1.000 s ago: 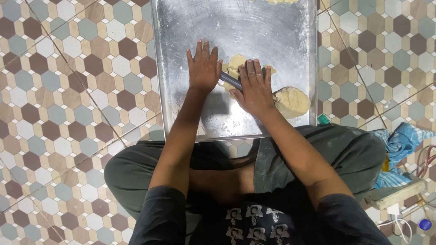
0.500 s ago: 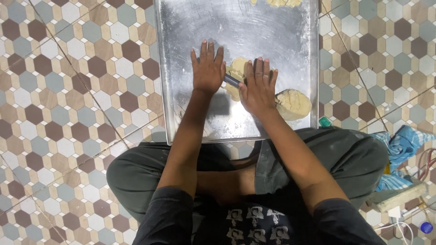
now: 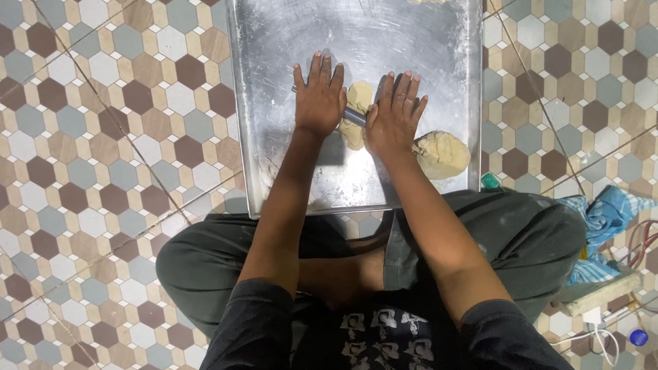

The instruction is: Rolling out small pieces of dough on a metal tray and shaping them using a metal rod.

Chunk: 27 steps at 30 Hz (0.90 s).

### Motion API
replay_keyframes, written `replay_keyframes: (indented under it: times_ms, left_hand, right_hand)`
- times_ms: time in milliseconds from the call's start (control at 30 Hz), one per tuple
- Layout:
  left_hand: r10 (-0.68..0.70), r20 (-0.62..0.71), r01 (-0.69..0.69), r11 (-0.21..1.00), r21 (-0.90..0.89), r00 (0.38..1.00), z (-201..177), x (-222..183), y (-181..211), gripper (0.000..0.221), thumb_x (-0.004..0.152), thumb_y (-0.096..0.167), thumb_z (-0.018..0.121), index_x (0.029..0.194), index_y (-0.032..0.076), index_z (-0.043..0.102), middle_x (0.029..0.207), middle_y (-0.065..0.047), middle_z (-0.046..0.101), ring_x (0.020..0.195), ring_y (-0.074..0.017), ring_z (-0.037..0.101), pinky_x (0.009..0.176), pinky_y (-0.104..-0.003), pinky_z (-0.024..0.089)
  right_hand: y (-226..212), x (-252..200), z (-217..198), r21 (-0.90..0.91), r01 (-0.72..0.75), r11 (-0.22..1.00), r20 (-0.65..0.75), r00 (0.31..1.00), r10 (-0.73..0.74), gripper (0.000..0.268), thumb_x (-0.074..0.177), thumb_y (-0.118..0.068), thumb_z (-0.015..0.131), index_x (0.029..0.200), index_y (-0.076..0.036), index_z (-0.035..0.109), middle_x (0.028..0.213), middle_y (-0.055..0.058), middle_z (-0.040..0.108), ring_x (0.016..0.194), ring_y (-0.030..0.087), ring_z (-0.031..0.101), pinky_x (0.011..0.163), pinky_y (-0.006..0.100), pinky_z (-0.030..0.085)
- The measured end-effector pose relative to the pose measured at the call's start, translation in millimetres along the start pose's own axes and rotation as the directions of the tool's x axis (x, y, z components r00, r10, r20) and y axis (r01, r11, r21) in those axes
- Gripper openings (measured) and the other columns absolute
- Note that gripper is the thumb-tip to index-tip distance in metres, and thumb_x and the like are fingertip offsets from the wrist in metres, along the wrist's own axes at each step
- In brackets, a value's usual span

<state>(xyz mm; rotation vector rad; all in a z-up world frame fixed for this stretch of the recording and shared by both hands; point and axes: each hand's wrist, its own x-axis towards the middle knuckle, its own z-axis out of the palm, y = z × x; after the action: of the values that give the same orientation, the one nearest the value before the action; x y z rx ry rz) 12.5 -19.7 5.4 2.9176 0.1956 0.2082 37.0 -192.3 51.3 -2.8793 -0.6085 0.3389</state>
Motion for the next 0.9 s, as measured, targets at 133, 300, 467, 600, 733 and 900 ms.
replay_keyframes:
  times_ms: [133, 300, 467, 600, 733, 900]
  left_hand:
    - [0.01, -0.025, -0.01, 1.0, 0.004, 1.0, 4.2, 2.8, 1.3, 0.056, 0.106, 0.038, 0.046, 0.151, 0.005, 0.051, 0.16, -0.022, 0.042, 0.153, -0.0346, 0.019, 0.12, -0.066, 0.009]
    - [0.015, -0.049, -0.017, 0.999, -0.052, 0.999, -0.1, 7.7, 4.7, 0.055, 0.105, 0.035, 0.048, 0.15, 0.004, 0.051, 0.159, -0.023, 0.043, 0.153, -0.0346, 0.02, 0.121, -0.065, 0.01]
    - [-0.009, 0.108, 0.01, 1.0, -0.011, 0.994, -2.5, 16.4, 7.1, 0.059, 0.108, 0.039, 0.036, 0.157, 0.007, 0.041, 0.165, -0.02, 0.033, 0.155, -0.0323, 0.011, 0.122, -0.063, 0.007]
    - [-0.023, 0.228, 0.033, 0.999, -0.041, 0.973, -13.0, 21.0, 1.3, 0.063, 0.107, 0.043, 0.029, 0.161, 0.01, 0.028, 0.167, -0.023, 0.019, 0.155, -0.0348, 0.009, 0.123, -0.063, 0.004]
    - [0.004, 0.075, -0.002, 1.0, -0.021, 0.997, -11.9, 21.1, 8.6, 0.058, 0.107, 0.04, 0.038, 0.156, 0.009, 0.042, 0.163, -0.02, 0.034, 0.154, -0.033, 0.015, 0.122, -0.062, 0.013]
    - [0.009, 0.011, -0.009, 1.0, -0.028, 1.0, -4.0, 13.0, 6.9, 0.06, 0.109, 0.041, 0.04, 0.156, 0.005, 0.042, 0.164, -0.02, 0.033, 0.155, -0.0326, 0.014, 0.122, -0.062, 0.011]
  right_hand:
    - [4.5, 4.1, 15.0, -0.02, 0.041, 0.999, -0.119, 0.992, -0.043, 0.073, 0.108, -0.024, 0.046, 0.162, 0.008, 0.01, 0.165, 0.038, -0.001, 0.152, 0.051, -0.009, 0.12, 0.07, 0.001]
    - [6.8, 10.8, 18.9, 0.004, 0.052, 0.999, -0.197, 0.979, -0.05, 0.075, 0.107, -0.021, 0.052, 0.162, 0.007, 0.01, 0.165, 0.039, 0.004, 0.153, 0.053, -0.002, 0.121, 0.071, 0.007]
    - [9.6, 17.0, 15.9, 0.04, 0.042, 0.998, -0.191, 0.981, -0.034, 0.074, 0.104, -0.019, 0.051, 0.162, 0.005, 0.011, 0.165, 0.037, 0.006, 0.154, 0.051, -0.002, 0.122, 0.07, 0.007]
    - [0.7, 20.7, 5.3, 0.096, 0.036, 0.995, -0.097, 0.995, -0.027, 0.071, 0.109, -0.024, 0.045, 0.163, 0.003, 0.007, 0.168, 0.033, 0.002, 0.155, 0.046, -0.005, 0.123, 0.067, -0.001]
    - [2.2, 22.7, -0.1, 0.029, -0.005, 1.0, -0.062, 0.998, 0.007, 0.072, 0.109, -0.033, 0.038, 0.162, 0.005, 0.007, 0.165, 0.037, 0.002, 0.153, 0.05, -0.005, 0.122, 0.068, 0.003]
    - [2.5, 18.5, 6.5, -0.007, 0.013, 1.0, -0.119, 0.993, -0.014, 0.071, 0.109, -0.034, 0.039, 0.162, 0.004, 0.012, 0.165, 0.037, 0.007, 0.153, 0.052, 0.001, 0.121, 0.068, 0.011]
